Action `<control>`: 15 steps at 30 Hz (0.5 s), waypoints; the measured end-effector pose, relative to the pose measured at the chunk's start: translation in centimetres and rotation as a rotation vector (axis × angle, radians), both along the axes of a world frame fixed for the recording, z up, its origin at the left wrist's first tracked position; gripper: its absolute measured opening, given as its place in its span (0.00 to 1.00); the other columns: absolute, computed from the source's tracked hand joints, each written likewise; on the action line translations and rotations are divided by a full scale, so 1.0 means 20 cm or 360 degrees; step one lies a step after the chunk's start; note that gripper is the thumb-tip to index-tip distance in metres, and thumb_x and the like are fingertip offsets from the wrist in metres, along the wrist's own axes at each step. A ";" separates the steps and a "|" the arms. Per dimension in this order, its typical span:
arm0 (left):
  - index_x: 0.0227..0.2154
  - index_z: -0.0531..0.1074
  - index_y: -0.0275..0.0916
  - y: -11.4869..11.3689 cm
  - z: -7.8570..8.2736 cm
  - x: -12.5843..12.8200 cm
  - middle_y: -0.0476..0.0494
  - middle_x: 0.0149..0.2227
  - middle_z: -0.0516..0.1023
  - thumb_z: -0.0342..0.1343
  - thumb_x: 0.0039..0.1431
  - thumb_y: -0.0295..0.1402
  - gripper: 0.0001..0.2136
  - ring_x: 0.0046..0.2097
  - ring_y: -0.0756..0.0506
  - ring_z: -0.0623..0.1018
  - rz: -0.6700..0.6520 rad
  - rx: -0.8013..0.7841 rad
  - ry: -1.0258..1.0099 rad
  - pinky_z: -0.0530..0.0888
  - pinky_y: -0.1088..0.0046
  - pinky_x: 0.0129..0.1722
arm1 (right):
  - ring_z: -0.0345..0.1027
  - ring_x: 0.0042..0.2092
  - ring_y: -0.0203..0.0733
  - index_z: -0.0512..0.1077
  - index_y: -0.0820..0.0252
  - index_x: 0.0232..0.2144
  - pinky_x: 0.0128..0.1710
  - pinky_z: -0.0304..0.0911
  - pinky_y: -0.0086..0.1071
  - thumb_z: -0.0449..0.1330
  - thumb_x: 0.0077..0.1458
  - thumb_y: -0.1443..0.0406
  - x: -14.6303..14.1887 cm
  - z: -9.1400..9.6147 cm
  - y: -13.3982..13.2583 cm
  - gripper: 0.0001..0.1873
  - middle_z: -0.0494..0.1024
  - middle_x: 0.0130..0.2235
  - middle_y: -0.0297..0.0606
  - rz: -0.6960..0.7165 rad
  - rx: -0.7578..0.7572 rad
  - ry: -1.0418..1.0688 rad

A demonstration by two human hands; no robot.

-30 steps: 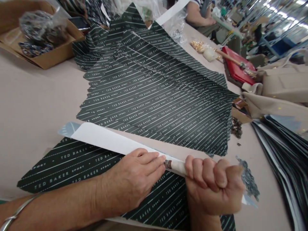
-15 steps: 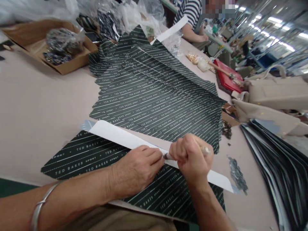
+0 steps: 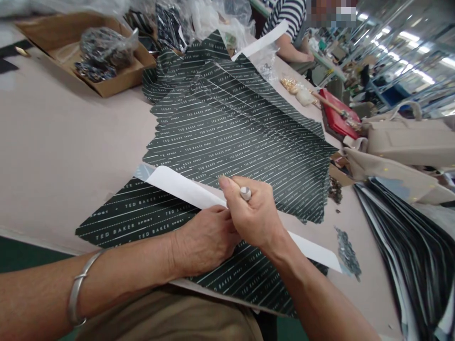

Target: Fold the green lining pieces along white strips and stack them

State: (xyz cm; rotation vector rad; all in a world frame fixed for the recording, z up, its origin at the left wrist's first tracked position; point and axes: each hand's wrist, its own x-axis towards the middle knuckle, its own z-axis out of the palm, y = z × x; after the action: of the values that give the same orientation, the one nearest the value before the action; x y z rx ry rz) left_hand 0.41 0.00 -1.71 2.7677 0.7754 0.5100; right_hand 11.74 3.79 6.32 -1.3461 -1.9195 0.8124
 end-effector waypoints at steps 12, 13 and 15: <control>0.42 0.70 0.35 0.03 0.06 -0.03 0.43 0.40 0.73 0.51 0.67 0.28 0.06 0.43 0.42 0.73 -0.0106 -0.0002 -0.0116 0.74 0.62 0.43 | 0.41 0.15 0.28 0.54 0.56 0.16 0.17 0.48 0.27 0.57 0.60 0.66 0.20 0.08 -0.08 0.23 0.49 0.15 0.22 -0.0228 0.0044 0.1311; 0.41 0.70 0.35 0.03 0.06 -0.03 0.44 0.39 0.73 0.50 0.67 0.28 0.05 0.42 0.42 0.73 -0.0104 0.0000 -0.0116 0.73 0.62 0.42 | 0.41 0.15 0.28 0.54 0.57 0.16 0.17 0.48 0.27 0.56 0.61 0.66 0.19 0.06 -0.09 0.23 0.49 0.15 0.22 -0.0226 0.0071 0.1384; 0.39 0.70 0.36 0.03 0.05 -0.03 0.44 0.37 0.72 0.50 0.67 0.28 0.05 0.40 0.42 0.72 -0.0108 -0.0008 -0.0107 0.73 0.62 0.41 | 0.40 0.15 0.28 0.53 0.57 0.16 0.16 0.46 0.26 0.55 0.63 0.65 0.20 0.01 -0.13 0.24 0.49 0.15 0.22 -0.0232 0.0013 0.1395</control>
State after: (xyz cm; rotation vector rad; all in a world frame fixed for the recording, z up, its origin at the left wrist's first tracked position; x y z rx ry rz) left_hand -0.19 0.65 -0.62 2.7460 0.6645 0.5842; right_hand 15.65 1.25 6.44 -0.8769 -1.1195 1.0813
